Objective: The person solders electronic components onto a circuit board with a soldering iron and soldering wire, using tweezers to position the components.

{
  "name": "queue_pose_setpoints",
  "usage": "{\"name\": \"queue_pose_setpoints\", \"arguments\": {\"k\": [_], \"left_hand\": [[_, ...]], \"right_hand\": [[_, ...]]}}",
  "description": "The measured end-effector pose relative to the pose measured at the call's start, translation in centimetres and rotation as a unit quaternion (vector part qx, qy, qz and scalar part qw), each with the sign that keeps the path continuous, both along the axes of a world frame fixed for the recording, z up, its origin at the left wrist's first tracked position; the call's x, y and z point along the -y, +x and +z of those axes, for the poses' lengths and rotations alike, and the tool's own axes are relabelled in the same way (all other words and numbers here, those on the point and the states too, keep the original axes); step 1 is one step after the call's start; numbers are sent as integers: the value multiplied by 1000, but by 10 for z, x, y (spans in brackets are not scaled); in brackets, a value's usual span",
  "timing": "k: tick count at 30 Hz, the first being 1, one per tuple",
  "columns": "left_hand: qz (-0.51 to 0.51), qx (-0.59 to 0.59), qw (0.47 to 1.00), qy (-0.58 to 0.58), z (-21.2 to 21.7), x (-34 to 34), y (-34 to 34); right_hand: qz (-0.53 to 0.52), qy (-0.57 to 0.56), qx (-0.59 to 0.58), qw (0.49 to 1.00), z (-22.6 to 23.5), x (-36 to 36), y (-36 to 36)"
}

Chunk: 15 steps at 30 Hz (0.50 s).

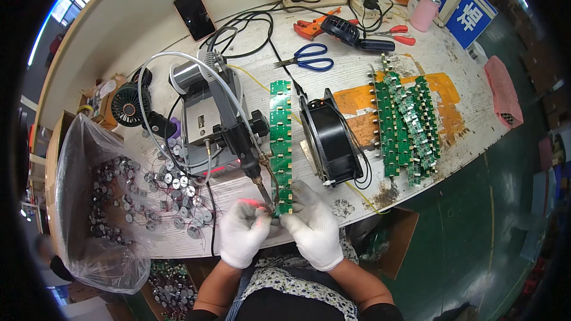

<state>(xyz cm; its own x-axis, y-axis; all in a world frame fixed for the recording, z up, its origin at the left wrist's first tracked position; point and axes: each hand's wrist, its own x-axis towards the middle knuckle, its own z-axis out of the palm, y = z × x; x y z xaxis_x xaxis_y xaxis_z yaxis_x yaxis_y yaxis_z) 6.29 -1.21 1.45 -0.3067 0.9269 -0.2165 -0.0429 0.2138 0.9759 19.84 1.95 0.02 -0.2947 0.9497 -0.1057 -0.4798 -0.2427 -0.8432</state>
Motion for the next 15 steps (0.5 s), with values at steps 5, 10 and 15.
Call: {"name": "queue_pose_setpoints", "arguments": {"k": [5,10,15], "left_hand": [[-76,-50,994,-57,0,-2,-13],[-181,-152,969,-72,20,-16,-26],[-259,-224,939,-36,26,-27,-33]], "right_hand": [[0,13,9,1000,0,3,1],[27,16,20,999,2,3,3],[20,17,22,999,-3,7,3]]}}
